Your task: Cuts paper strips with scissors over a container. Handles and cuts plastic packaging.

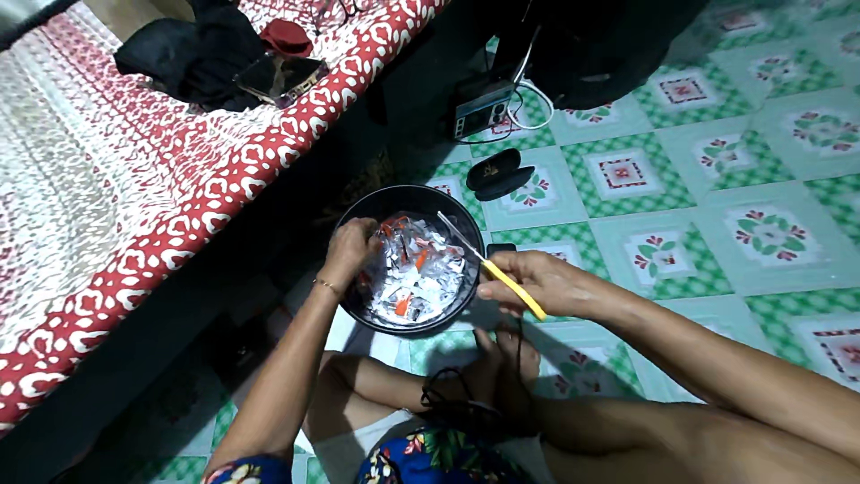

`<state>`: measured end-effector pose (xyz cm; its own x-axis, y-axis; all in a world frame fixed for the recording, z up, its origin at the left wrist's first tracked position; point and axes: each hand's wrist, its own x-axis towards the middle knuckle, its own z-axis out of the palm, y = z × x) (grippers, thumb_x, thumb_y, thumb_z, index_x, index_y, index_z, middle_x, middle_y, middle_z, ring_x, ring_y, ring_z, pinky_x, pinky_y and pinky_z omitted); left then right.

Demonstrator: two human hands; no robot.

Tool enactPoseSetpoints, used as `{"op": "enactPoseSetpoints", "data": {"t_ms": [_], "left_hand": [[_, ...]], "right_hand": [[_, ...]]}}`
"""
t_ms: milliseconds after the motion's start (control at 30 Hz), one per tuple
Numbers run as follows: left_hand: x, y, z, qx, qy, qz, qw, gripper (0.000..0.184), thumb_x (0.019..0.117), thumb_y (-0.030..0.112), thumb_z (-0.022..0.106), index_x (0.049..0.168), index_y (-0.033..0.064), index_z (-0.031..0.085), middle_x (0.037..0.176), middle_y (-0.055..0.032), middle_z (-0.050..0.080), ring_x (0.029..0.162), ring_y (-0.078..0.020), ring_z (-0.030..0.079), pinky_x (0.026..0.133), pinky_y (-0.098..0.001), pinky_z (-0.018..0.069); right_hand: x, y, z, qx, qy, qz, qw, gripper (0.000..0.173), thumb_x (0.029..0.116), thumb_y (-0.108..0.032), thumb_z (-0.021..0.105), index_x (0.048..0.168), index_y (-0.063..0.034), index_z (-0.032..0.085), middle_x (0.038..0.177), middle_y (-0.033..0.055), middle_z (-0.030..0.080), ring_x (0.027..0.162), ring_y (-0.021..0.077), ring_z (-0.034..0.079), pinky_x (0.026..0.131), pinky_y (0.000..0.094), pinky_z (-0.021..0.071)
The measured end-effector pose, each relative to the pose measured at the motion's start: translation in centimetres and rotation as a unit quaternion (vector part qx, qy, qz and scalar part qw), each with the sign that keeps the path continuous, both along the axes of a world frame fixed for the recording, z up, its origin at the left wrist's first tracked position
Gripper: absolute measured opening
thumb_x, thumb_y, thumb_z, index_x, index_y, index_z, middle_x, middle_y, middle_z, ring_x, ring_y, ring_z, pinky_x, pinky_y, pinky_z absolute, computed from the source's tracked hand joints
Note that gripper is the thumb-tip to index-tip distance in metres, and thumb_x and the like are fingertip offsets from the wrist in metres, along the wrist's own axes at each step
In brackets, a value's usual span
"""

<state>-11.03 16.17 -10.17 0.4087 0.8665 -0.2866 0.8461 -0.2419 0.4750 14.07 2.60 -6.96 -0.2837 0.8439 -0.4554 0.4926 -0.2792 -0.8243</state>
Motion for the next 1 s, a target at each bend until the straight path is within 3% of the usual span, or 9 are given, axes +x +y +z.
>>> {"op": "enactPoseSetpoints", "data": {"t_ms": [100, 167, 300, 433, 533, 633, 767, 900, 1000], "left_hand": [[2.3, 1.9, -2.0, -0.018, 0.042, -0.061, 0.997, 0.064, 0.0968, 0.003, 0.065, 0.155, -0.0007, 0.038, 0.15, -0.0276, 0.049, 0.14, -0.0468, 0.045, 0.114, -0.0635, 0.0343], [3.5, 1.8, -2.4, -0.042, 0.084, -0.1, 0.991, 0.073, 0.0946, 0.004, 0.069, 0.159, 0.007, 0.034, 0.14, -0.0296, 0.056, 0.134, -0.0515, 0.047, 0.109, -0.0706, 0.0318], [3.9, 1.0, -2.0, 0.025, 0.134, -0.167, 0.976, 0.024, 0.0962, 0.007, 0.065, 0.118, 0.0, 0.071, 0.114, -0.0241, 0.07, 0.118, -0.0439, 0.061, 0.112, -0.0665, 0.027], [1.6, 1.0, -0.7, 0.247, -0.064, -0.132, 0.958, 0.016, 0.0794, -0.009, 0.072, 0.095, -0.0098, 0.071, 0.113, -0.0325, 0.065, 0.11, -0.053, 0.061, 0.094, -0.0696, 0.0434], [0.8, 0.6, 0.6, 0.256, -0.037, -0.124, 0.958, 0.016, 0.0877, -0.008, 0.065, 0.103, -0.0108, 0.067, 0.114, -0.0327, 0.065, 0.105, -0.0526, 0.065, 0.086, -0.0664, 0.0504], [0.1, 0.1, 0.4, 0.124, 0.095, -0.149, 0.976, 0.027, 0.0969, -0.002, 0.06, 0.123, -0.0022, 0.067, 0.117, -0.0291, 0.067, 0.11, -0.0503, 0.064, 0.095, -0.0686, 0.0433], [-0.7, -0.6, 1.0, 0.137, 0.047, -0.067, 0.987, 0.016, 0.0921, 0.002, 0.069, 0.105, -0.007, 0.071, 0.109, -0.0302, 0.069, 0.105, -0.0498, 0.066, 0.091, -0.0665, 0.0472], [-1.8, -2.1, -1.1, 0.203, -0.06, -0.065, 0.975, 0.017, 0.0797, -0.01, 0.075, 0.095, -0.0102, 0.067, 0.133, -0.0319, 0.055, 0.117, -0.0511, 0.059, 0.094, -0.063, 0.0513], [-2.2, -2.4, -2.7, 0.133, -0.064, -0.077, 0.986, 0.028, 0.0838, -0.007, 0.073, 0.11, -0.009, 0.065, 0.126, -0.0298, 0.062, 0.11, -0.0477, 0.064, 0.091, -0.0635, 0.0512]], "right_hand": [[0.2, -0.2, -0.3, 0.038, 0.042, -0.032, 0.998, 0.02, 0.101, -0.023, 0.063, 0.096, -0.0033, 0.061, 0.068, -0.0035, 0.058, 0.059, 0.0023, 0.059, 0.06, 0.0192, 0.0511], [0.4, -0.3, -0.4, 0.04, 0.055, -0.045, 0.997, 0.021, 0.1005, -0.024, 0.062, 0.099, -0.0037, 0.06, 0.069, -0.0054, 0.059, 0.06, 0.0005, 0.059, 0.061, 0.0179, 0.0509], [1.0, -0.5, -0.7, 0.053, 0.054, -0.055, 0.996, 0.022, 0.0993, -0.028, 0.063, 0.098, -0.0068, 0.061, 0.069, -0.0086, 0.06, 0.061, -0.0023, 0.059, 0.061, 0.016, 0.0506], [0.9, -0.6, -0.7, 0.046, 0.054, -0.05, 0.996, 0.021, 0.0992, -0.025, 0.064, 0.099, -0.0047, 0.061, 0.068, -0.0066, 0.059, 0.06, -0.0008, 0.058, 0.06, 0.0169, 0.0504], [0.7, -0.5, -0.6, 0.053, 0.055, -0.031, 0.997, 0.021, 0.1002, -0.024, 0.063, 0.1, -0.0025, 0.061, 0.069, -0.0054, 0.059, 0.06, -0.0007, 0.058, 0.061, 0.017, 0.0503], [0.7, -0.4, -0.5, 0.052, 0.05, -0.031, 0.997, 0.021, 0.1004, -0.023, 0.063, 0.101, -0.0019, 0.061, 0.069, -0.0052, 0.059, 0.06, -0.0002, 0.058, 0.061, 0.0174, 0.0503], [1.0, -0.5, -0.6, 0.043, 0.034, -0.038, 0.998, 0.022, 0.1005, -0.023, 0.063, 0.102, -0.0009, 0.061, 0.069, -0.0037, 0.059, 0.06, 0.0012, 0.058, 0.061, 0.0187, 0.0506], [1.0, 0.0, -0.9, 0.02, 0.0, -0.004, 1.0, 0.03, 0.1019, -0.028, 0.061, 0.107, 0.0015, 0.061, 0.075, 0.0001, 0.059, 0.064, 0.0041, 0.057, 0.065, 0.0231, 0.0508], [0.9, 0.1, -0.9, -0.011, -0.027, 0.018, 0.999, 0.034, 0.1029, -0.031, 0.061, 0.111, 0.0021, 0.062, 0.079, 0.003, 0.06, 0.067, 0.0067, 0.057, 0.068, 0.0262, 0.0499]]}}
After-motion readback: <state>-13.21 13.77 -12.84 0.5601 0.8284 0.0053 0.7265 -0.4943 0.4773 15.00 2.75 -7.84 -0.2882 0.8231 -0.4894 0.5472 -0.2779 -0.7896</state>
